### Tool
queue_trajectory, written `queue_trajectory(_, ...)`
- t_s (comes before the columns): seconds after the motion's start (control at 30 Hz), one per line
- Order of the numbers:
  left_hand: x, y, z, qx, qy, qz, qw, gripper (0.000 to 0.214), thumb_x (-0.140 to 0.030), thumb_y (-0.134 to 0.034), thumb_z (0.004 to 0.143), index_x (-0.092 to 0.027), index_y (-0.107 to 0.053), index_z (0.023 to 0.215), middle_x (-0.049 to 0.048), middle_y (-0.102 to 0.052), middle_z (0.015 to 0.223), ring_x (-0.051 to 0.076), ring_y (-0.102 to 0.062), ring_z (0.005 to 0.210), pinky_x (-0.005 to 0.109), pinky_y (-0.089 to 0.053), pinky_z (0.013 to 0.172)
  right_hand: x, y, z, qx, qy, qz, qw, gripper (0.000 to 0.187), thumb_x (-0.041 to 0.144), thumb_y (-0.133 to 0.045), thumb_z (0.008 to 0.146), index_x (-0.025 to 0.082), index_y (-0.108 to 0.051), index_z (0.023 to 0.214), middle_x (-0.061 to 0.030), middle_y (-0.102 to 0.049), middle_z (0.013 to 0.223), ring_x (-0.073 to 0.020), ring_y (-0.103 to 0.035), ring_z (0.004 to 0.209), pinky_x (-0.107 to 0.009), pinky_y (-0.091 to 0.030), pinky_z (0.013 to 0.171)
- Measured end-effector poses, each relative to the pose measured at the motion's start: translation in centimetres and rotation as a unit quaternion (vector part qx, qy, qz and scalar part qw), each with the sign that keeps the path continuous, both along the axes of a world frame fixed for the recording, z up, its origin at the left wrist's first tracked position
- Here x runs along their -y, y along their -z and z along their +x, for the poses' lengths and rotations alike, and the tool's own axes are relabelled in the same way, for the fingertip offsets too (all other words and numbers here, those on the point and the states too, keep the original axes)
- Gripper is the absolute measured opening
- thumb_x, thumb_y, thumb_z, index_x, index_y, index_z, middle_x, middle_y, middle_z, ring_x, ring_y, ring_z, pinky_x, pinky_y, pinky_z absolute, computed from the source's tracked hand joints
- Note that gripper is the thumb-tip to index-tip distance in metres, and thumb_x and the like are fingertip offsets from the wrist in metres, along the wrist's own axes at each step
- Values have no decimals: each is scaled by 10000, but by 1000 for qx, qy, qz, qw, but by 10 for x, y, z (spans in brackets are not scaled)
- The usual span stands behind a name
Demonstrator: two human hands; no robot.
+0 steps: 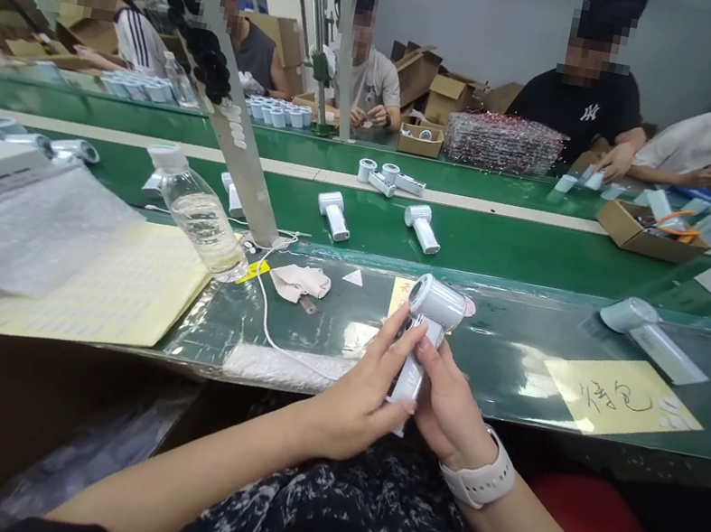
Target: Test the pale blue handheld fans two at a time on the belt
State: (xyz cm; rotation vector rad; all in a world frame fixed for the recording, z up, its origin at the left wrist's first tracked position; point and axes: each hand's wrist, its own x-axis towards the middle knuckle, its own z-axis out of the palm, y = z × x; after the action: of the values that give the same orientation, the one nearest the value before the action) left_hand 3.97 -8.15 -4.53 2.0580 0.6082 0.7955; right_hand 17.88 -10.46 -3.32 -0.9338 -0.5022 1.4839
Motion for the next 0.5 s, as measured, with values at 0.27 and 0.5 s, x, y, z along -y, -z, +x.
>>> queue_trajectory(0.27, 17, 10, -22, 9, 133, -284, 950, 435, -405, -491, 975, -283, -554, 1388, 84, -674, 1279, 252, -643, 1163, 417, -481, 1049, -37, 4, 137, 732, 55, -60, 677, 1041, 427, -809, 696, 227, -274, 1566, -195, -541, 1372, -353, -594, 1192, -472, -473, 986)
queue_trajectory(0.5, 9, 83, -15, -330, 106, -259, 901, 589, -535, -469, 908, -184, -601, 1363, 129, -557, 1466, 300, -492, 1372, 420, -315, 1188, -69, 5, 241, 795, 122, -184, 565, 754, 319, -754, 741, 146, -494, 1427, -239, -612, 1262, -407, -572, 1184, -512, -433, 964)
